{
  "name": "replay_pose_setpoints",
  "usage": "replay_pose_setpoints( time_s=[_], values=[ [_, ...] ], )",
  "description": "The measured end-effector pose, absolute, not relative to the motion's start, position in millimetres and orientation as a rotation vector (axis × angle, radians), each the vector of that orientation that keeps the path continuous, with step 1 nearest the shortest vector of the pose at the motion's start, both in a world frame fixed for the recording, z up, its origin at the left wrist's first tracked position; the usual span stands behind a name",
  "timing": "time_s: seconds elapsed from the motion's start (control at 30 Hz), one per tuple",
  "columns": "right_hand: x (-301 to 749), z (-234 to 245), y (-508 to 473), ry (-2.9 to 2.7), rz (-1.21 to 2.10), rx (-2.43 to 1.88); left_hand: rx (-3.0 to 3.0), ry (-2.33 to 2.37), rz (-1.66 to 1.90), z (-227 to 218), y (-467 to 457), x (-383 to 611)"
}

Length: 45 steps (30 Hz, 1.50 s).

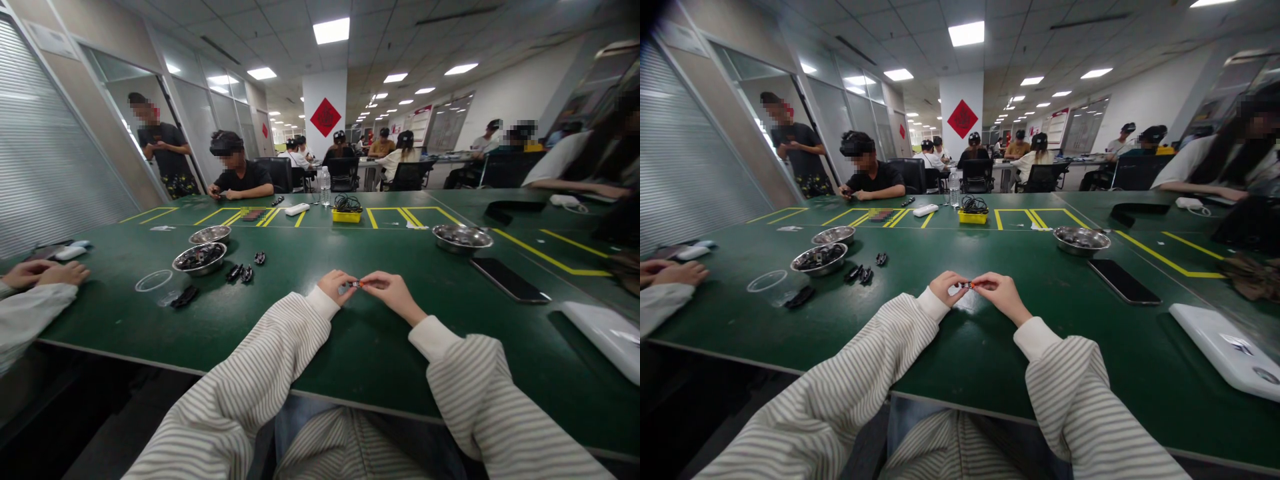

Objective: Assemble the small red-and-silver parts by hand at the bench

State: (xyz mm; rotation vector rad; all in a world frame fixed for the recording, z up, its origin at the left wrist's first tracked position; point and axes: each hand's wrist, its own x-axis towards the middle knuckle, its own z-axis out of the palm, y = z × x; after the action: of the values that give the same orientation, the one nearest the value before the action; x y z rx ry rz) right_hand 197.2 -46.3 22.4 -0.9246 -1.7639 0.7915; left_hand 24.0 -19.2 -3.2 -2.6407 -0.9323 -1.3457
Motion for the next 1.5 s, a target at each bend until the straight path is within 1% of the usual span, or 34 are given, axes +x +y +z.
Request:
replay_pose_setpoints(
  time_s=[0.27,0.67,0.83,1.03,1.23,1.37,1.5],
  values=[
    [198.4,23.5,-45.3,-1.796,0.719,-0.938,-2.627,-0.941,-1.331,-2.4,-20.3,23.3],
    [199.8,22.0,-44.5,-1.791,0.788,-0.883,-2.644,-0.89,-1.316,-0.6,-21.1,23.2],
    [198.0,22.2,-46.5,-1.802,0.698,-0.895,-2.663,-0.839,-1.329,-2.1,-20.2,23.3],
    [195.0,20.6,-48.4,-1.701,0.817,-0.957,-2.65,-0.865,-1.364,-2.1,-20.9,23.6],
    [194.5,20.5,-48.3,-1.775,0.718,-1.03,-2.679,-0.954,-1.334,-1.1,-21.7,23.8],
    [194.9,17.7,-46.6,-1.83,0.731,-1.024,-2.669,-0.997,-1.273,-3.6,-21.0,22.9],
    [194.6,15.9,-45.7,-1.888,0.723,-1.071,-2.695,-0.978,-1.068,-4.9,-20.5,22.2]
  ],
)
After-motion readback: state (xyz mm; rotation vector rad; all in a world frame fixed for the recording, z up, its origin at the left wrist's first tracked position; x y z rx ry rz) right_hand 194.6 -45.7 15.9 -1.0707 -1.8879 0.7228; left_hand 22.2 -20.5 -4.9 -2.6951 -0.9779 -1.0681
